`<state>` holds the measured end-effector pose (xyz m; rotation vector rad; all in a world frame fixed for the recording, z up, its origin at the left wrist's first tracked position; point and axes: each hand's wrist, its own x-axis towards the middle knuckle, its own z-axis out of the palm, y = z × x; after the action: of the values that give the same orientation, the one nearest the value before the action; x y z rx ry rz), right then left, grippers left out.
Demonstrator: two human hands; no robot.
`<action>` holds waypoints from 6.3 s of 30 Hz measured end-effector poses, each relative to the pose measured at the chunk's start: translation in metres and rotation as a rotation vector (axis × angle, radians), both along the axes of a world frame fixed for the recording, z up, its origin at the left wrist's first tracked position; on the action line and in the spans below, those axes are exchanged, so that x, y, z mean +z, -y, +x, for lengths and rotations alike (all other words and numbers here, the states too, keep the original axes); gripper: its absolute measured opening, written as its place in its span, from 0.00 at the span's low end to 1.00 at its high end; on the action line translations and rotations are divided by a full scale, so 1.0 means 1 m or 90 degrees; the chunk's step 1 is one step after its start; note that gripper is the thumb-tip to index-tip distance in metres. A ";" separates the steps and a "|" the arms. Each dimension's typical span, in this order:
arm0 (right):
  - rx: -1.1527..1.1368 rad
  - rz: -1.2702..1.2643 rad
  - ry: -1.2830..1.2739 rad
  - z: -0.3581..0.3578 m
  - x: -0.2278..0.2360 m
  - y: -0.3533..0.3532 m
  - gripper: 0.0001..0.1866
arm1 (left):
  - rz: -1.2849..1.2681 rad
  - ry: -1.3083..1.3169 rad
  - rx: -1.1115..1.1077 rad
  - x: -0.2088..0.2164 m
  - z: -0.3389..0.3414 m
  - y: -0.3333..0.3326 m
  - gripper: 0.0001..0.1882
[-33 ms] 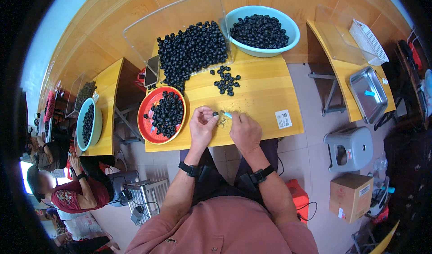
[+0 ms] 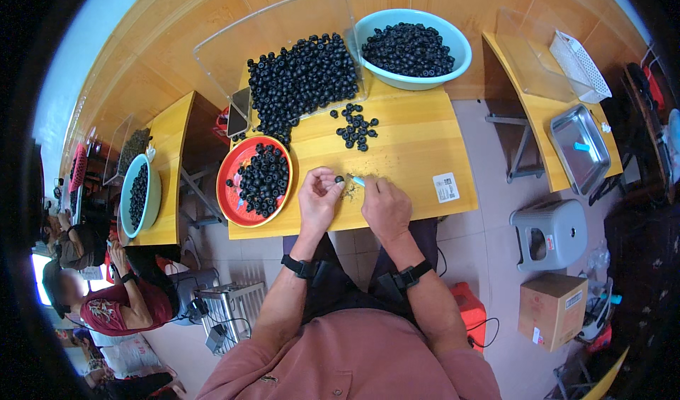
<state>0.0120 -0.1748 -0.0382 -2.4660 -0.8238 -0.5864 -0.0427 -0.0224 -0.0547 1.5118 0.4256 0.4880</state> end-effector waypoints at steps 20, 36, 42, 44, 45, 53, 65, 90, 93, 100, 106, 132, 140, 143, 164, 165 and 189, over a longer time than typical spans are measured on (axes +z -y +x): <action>0.019 0.017 0.027 0.007 -0.005 -0.002 0.10 | 0.636 -0.065 0.217 0.061 -0.037 -0.088 0.11; 0.018 0.042 0.004 0.006 -0.002 -0.003 0.05 | 0.608 -0.118 -0.048 0.040 0.102 -0.064 0.19; 0.026 0.057 0.015 0.006 -0.002 -0.001 0.06 | 0.622 -0.137 -0.077 0.033 0.108 -0.064 0.16; 0.022 0.054 0.010 0.006 -0.002 0.000 0.06 | 0.611 -0.148 -0.064 0.034 0.105 -0.061 0.15; 0.022 0.053 0.010 0.006 -0.003 -0.001 0.06 | 0.599 -0.161 -0.051 0.035 0.103 -0.059 0.15; 0.018 0.043 0.011 0.007 -0.004 -0.002 0.06 | 0.582 -0.156 -0.049 0.041 0.097 -0.055 0.13; 0.012 0.027 0.022 0.004 -0.002 -0.001 0.08 | 0.318 -0.088 0.028 0.036 0.046 -0.038 0.13; 0.009 0.009 0.022 0.005 0.001 -0.002 0.05 | 0.220 -0.012 -0.005 0.016 0.003 0.000 0.15; 0.040 0.024 0.027 0.005 0.002 -0.003 0.05 | 0.182 -0.021 -0.015 0.015 0.004 0.000 0.16; 0.062 0.006 0.041 0.005 0.000 -0.002 0.06 | 0.204 -0.023 -0.034 0.017 0.003 0.000 0.18; 0.073 0.011 0.039 0.006 0.000 -0.003 0.06 | 0.215 -0.021 -0.033 0.018 0.004 0.000 0.19; 0.022 0.001 0.020 0.008 0.002 -0.005 0.05 | -0.013 0.041 -0.022 0.006 0.003 -0.004 0.18; 0.027 0.006 0.004 0.006 0.000 -0.003 0.08 | 0.210 0.018 0.019 0.020 -0.009 -0.008 0.07; 0.027 0.015 0.002 0.004 -0.002 -0.002 0.09 | 0.386 0.057 0.114 0.037 -0.020 -0.024 0.09; 0.037 0.067 0.023 0.006 0.000 -0.005 0.04 | 0.718 -0.126 -0.051 0.036 0.145 -0.090 0.17; 0.032 0.068 0.023 0.007 0.000 -0.004 0.04 | 0.706 -0.150 -0.056 0.034 0.147 -0.089 0.15; 0.016 0.037 0.022 0.006 0.000 -0.003 0.06 | 0.141 -0.113 0.008 0.043 0.018 -0.033 0.08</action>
<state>0.0177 -0.1719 -0.0385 -2.3960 -0.8381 -0.6374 -0.0245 0.0103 -0.0119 1.7759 0.5338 0.4227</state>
